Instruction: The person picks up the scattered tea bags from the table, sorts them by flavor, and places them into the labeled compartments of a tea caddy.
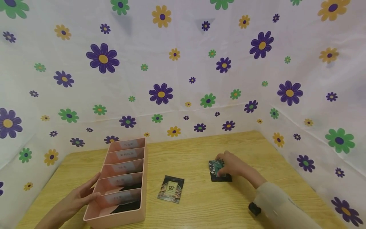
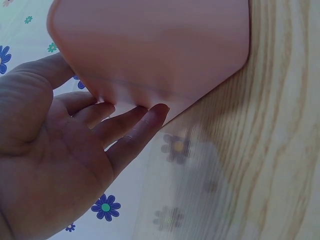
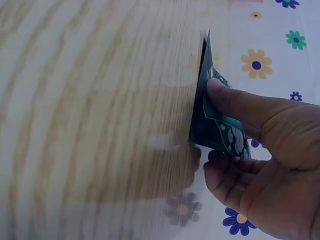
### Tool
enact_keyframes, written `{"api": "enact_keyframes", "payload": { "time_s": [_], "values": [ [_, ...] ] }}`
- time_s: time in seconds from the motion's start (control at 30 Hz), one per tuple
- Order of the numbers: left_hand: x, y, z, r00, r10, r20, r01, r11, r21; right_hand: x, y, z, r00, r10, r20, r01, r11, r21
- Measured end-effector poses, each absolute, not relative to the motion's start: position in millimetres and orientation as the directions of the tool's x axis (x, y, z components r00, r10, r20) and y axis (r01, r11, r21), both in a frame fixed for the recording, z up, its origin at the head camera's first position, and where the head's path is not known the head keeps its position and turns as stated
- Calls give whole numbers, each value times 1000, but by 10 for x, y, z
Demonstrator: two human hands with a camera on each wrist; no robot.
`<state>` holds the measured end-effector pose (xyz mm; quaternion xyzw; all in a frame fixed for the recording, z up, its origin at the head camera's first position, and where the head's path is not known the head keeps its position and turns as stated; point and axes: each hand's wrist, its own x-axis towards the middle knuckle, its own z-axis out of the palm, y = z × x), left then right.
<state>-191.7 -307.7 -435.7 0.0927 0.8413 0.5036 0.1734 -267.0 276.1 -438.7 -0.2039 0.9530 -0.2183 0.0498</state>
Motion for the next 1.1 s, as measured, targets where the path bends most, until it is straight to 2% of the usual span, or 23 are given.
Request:
{"api": "enact_keyframes", "payload": {
  "time_s": [0.3, 0.77, 1.1],
  "values": [
    [-1914, -3060, -4338, -921, 337, -195, -13, 474, 880, -2759, 2838, -4405, -910, -414, 12, -363, 783, -506],
    [-1918, -3049, -4331, -912, 343, -226, -38, 477, 878, -2737, 2945, -4352, -874, -482, 60, -423, 694, -583],
    [-1914, -3049, -4335, -917, 328, -226, -44, 481, 876, -2701, 2939, -4353, -900, -427, 90, -380, 667, -641]
  ]
}}
